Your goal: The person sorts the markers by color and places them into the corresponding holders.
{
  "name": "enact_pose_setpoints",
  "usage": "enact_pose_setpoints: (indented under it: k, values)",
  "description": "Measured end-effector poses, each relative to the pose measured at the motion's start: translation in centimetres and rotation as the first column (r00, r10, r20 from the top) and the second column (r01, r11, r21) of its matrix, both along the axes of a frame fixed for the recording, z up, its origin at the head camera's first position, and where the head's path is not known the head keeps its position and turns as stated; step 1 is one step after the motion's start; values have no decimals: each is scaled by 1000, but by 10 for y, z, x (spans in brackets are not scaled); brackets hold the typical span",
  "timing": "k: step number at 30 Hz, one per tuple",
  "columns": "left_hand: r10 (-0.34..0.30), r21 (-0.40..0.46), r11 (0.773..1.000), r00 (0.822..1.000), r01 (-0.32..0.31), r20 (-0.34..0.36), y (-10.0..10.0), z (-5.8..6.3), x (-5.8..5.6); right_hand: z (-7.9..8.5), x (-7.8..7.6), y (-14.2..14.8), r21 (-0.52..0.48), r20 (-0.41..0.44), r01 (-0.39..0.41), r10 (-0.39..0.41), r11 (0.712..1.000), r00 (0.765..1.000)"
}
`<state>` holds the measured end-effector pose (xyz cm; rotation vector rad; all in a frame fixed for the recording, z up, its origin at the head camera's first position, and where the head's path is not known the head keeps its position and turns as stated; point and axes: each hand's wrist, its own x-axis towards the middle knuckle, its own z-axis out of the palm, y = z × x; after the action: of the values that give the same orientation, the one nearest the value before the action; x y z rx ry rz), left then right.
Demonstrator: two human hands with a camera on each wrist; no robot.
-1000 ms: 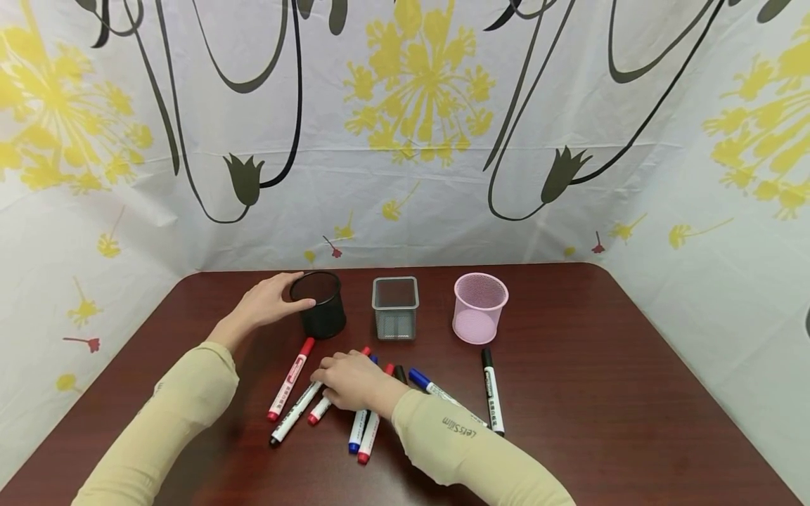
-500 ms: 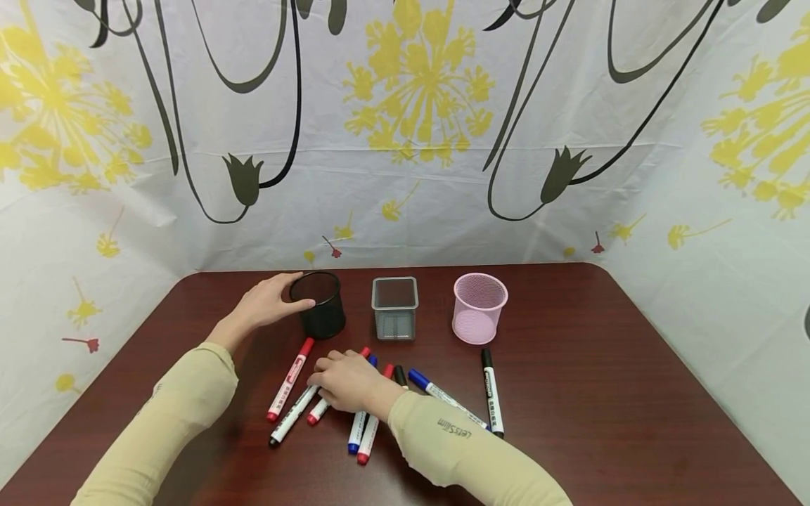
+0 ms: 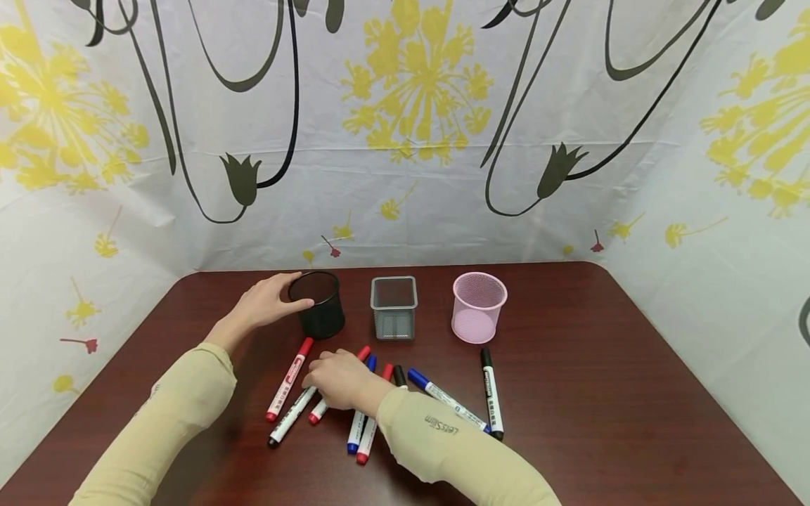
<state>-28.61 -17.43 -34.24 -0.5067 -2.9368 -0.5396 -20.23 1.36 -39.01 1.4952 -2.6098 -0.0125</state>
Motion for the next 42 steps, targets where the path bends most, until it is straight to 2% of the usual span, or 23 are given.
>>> enact_pose_setpoints:
  k: [5, 11, 23, 30, 35, 42]
  values:
    - [-1, 5, 1000, 1000, 1, -2, -1, -2, 0, 5, 0, -7, 61, 7, 15, -16, 998, 1000]
    - [-8, 8, 1000, 1000, 8, 4, -1, -2, 3, 0, 2, -11, 111, -16, 13, -11, 994, 1000]
    - [-10, 9, 1000, 1000, 10, 0, -2, -1, 4, -5, 1, -12, 86, -98, -84, 92, 993, 991]
    - [-13, 11, 1000, 1000, 13, 13, -1, 1, 5, 6, 7, 2, 28, -132, -162, 165, 986, 977]
    - [-12, 11, 1000, 1000, 11, 22, -2, 2, 5, 13, 11, 16, 6, -157, -184, 183, 983, 971]
    - [-16, 9, 1000, 1000, 16, 21, -4, 1, 5, 22, 16, 33, -68, -137, -208, 197, 976, 971]
